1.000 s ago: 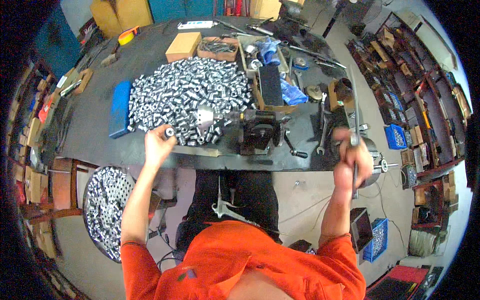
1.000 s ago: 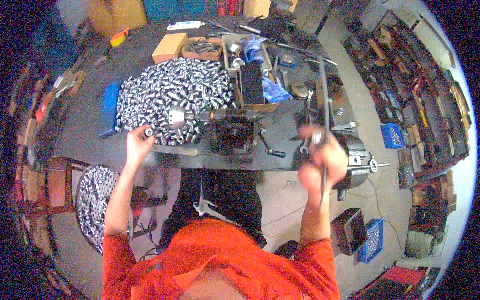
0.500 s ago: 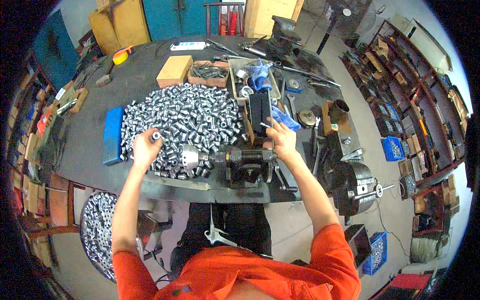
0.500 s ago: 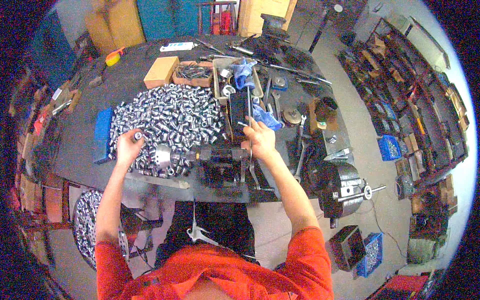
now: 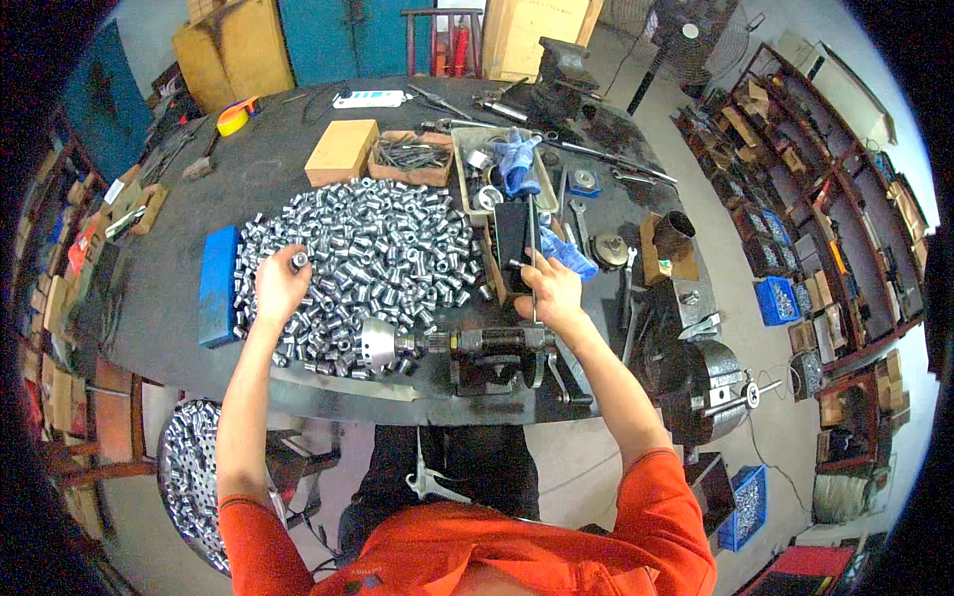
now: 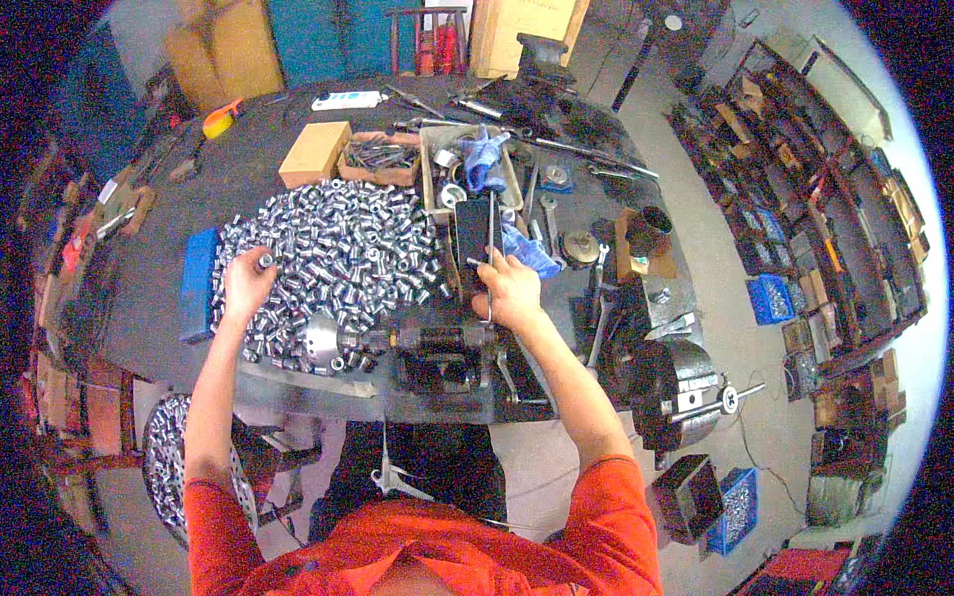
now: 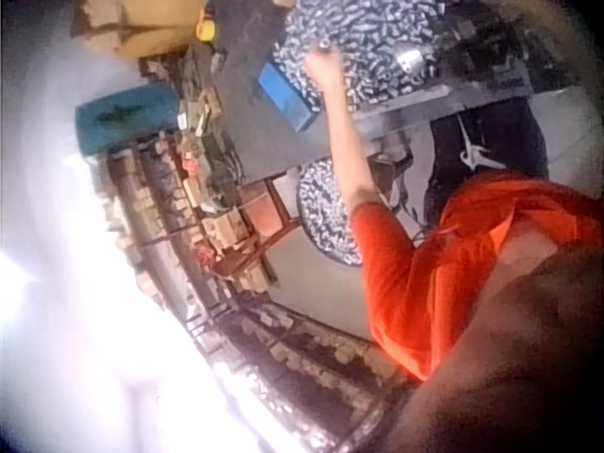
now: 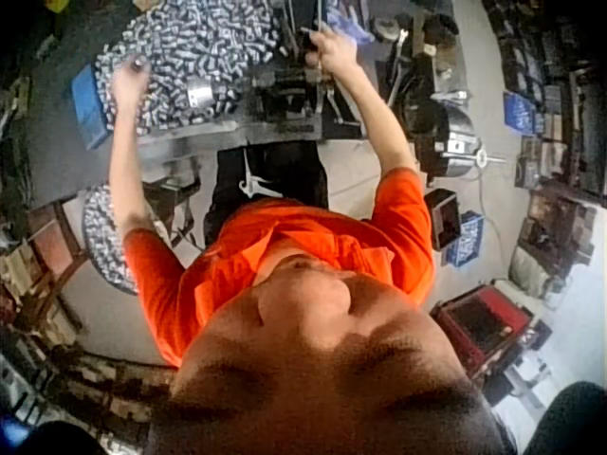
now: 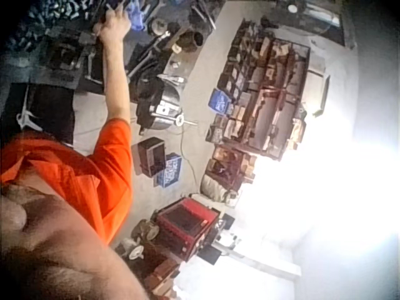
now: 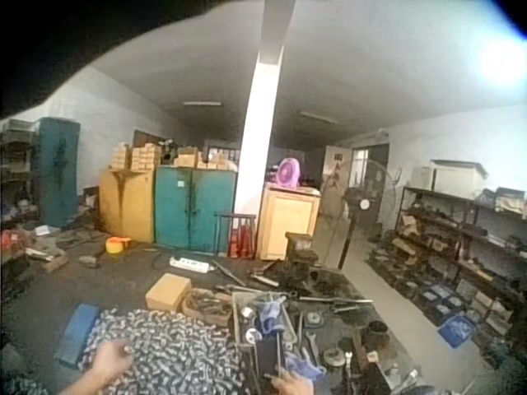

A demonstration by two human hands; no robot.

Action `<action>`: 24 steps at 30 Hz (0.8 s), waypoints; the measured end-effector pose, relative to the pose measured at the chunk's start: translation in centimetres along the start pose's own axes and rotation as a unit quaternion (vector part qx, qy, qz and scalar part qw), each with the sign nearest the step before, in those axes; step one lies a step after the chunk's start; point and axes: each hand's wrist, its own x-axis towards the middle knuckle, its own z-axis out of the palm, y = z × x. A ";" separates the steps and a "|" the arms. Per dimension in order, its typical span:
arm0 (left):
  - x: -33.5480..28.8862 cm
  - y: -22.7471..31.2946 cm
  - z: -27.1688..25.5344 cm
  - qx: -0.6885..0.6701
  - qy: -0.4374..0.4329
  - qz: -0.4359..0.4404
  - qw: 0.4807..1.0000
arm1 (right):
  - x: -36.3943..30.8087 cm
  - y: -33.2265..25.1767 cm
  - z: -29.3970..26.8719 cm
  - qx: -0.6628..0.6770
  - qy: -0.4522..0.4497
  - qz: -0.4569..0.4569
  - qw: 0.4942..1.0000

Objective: The person picks up small cylindrical metal components from a bin, uses an air gun to blow out each component individually, and then places them onto a large pile on the workbench.

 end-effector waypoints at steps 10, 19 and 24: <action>-0.2 -0.9 -0.9 -0.055 -0.054 -0.011 0.997 | -1.5 0.4 -2.2 0.027 0.113 0.018 0.993; -13.7 -7.4 -12.7 -0.014 -0.058 -0.021 0.998 | -10.8 -2.2 -10.0 0.171 0.315 0.092 0.929; -24.4 -11.9 -16.6 0.174 -0.087 -0.077 0.978 | -14.6 -8.5 -13.3 0.232 0.379 0.032 0.895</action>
